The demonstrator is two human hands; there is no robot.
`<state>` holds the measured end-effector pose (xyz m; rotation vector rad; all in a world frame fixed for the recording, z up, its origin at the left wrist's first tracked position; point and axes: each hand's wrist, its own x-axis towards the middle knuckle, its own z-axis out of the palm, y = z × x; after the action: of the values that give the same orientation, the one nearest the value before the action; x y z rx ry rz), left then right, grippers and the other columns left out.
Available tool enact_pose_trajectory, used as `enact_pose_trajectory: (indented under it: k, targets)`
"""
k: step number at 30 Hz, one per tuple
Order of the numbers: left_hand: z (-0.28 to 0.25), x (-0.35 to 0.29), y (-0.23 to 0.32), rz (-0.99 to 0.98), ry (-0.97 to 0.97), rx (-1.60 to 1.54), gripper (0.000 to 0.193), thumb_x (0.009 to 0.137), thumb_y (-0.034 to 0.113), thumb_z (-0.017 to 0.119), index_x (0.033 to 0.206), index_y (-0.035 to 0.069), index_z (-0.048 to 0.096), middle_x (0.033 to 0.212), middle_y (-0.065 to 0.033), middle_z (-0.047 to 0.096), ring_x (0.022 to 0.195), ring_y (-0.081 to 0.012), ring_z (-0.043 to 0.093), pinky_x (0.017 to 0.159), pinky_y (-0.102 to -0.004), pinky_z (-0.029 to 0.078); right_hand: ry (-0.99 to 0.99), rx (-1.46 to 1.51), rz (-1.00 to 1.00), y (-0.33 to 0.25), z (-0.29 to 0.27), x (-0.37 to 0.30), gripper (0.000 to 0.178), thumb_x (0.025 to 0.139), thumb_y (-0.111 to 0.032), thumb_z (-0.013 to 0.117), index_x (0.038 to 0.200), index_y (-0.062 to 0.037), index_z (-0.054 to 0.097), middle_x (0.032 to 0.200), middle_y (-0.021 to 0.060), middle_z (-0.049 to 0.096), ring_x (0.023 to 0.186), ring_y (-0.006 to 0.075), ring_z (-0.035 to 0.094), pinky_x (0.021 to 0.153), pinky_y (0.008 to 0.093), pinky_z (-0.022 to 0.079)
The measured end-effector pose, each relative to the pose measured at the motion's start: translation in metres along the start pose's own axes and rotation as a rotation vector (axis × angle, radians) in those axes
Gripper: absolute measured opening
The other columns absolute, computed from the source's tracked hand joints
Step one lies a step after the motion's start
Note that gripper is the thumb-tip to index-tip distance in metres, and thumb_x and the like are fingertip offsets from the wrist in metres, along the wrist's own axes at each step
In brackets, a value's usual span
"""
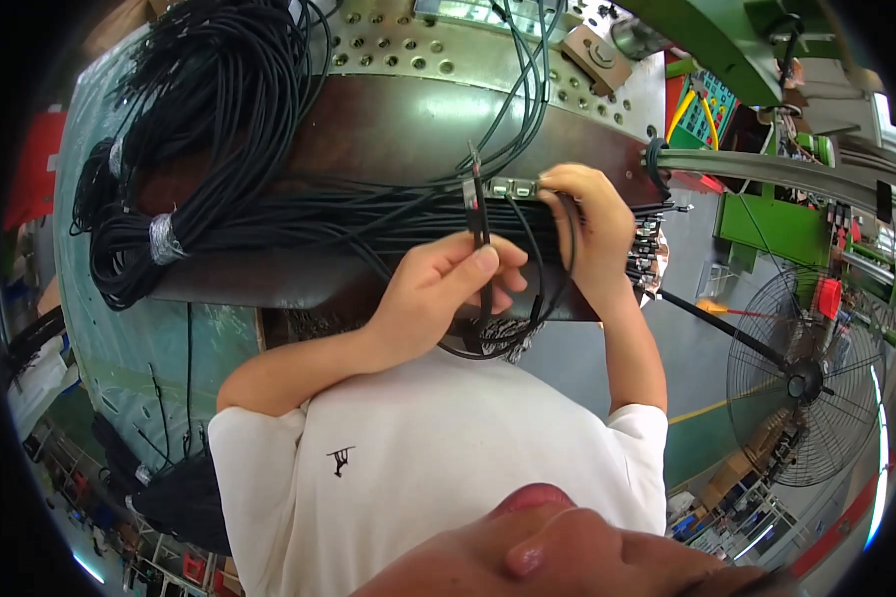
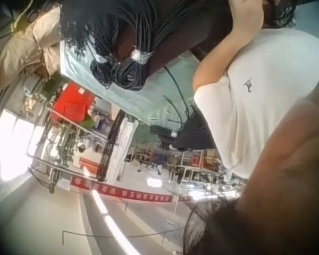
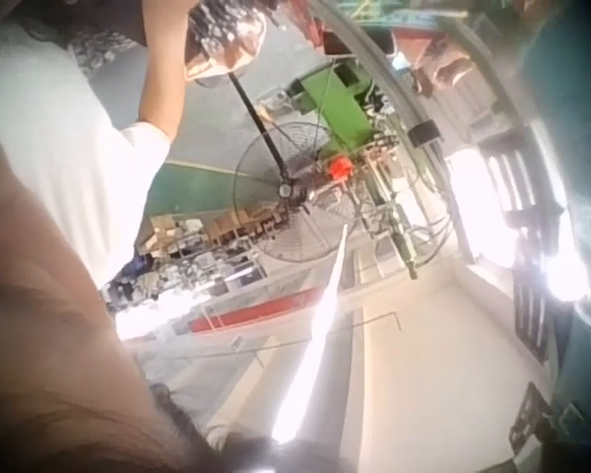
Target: Plugging black cable connectors into a testing fixture at a factory workstation.
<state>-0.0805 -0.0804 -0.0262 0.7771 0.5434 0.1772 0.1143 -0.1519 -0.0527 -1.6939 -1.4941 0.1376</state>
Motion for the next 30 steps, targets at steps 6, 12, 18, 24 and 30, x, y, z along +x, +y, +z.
enact_pose_trajectory:
  k: [6, 12, 18, 24, 30]
  targets:
    - [-0.001, 0.003, 0.010, -0.159, -0.172, -0.098, 0.031, 0.098, 0.028, 0.044, 0.100, 0.000, 0.058, 0.075, -0.0053, 0.060, 0.065, -0.0108, 0.056, 0.061, -0.0221, 0.046, -0.083, -0.199, -0.078, -0.010, 0.004, 0.000, 0.018, 0.071, 0.001, 0.065, 0.087, -0.0039, 0.058, 0.090, 0.0091, 0.059, 0.082, 0.0277, 0.059, 0.073, 0.0357, 0.047]
    - [0.008, 0.011, 0.009, -0.224, -0.215, -0.027, 0.031, 0.097, 0.028, 0.046, 0.096, -0.001, 0.059, 0.072, -0.0052, 0.060, 0.062, -0.0106, 0.056, 0.059, -0.0216, 0.045, -0.125, -0.417, -0.432, -0.025, -0.022, 0.025, 0.030, 0.068, -0.008, 0.064, 0.098, -0.0090, 0.063, 0.094, 0.0062, 0.058, 0.087, 0.0220, 0.059, 0.073, 0.0338, 0.047]
    - [0.002, 0.007, 0.012, 0.011, -0.106, 0.082, 0.044, 0.099, 0.026, 0.045, 0.133, -0.002, 0.043, 0.090, -0.0062, 0.061, 0.078, -0.0102, 0.056, 0.074, -0.0227, 0.046, 0.054, -0.042, 0.014, 0.012, -0.032, -0.002, 0.019, 0.069, 0.003, 0.070, 0.086, -0.0037, 0.065, 0.079, 0.0060, 0.059, 0.077, 0.0229, 0.057, 0.068, 0.0324, 0.045]
    - [0.016, 0.019, 0.015, -0.043, -0.077, -0.088, 0.055, 0.098, 0.053, 0.026, 0.128, 0.010, 0.042, 0.055, 0.0053, 0.031, 0.047, -0.0048, 0.022, 0.043, -0.0205, 0.018, -0.012, -0.114, 0.126, 0.013, -0.019, -0.012, 0.016, 0.067, 0.000, 0.073, 0.079, -0.0028, 0.064, 0.082, 0.0058, 0.050, 0.079, 0.0230, 0.046, 0.067, 0.0318, 0.039]
    - [0.025, 0.018, 0.011, -0.030, -0.103, -0.134, 0.035, 0.101, 0.044, 0.026, 0.099, 0.012, 0.041, 0.056, 0.0057, 0.024, 0.047, -0.0046, 0.016, 0.042, -0.0215, 0.016, -0.109, -0.109, 0.092, 0.014, -0.025, -0.008, 0.016, 0.068, 0.003, 0.071, 0.081, -0.0020, 0.063, 0.082, 0.0061, 0.050, 0.081, 0.0244, 0.048, 0.069, 0.0338, 0.042]
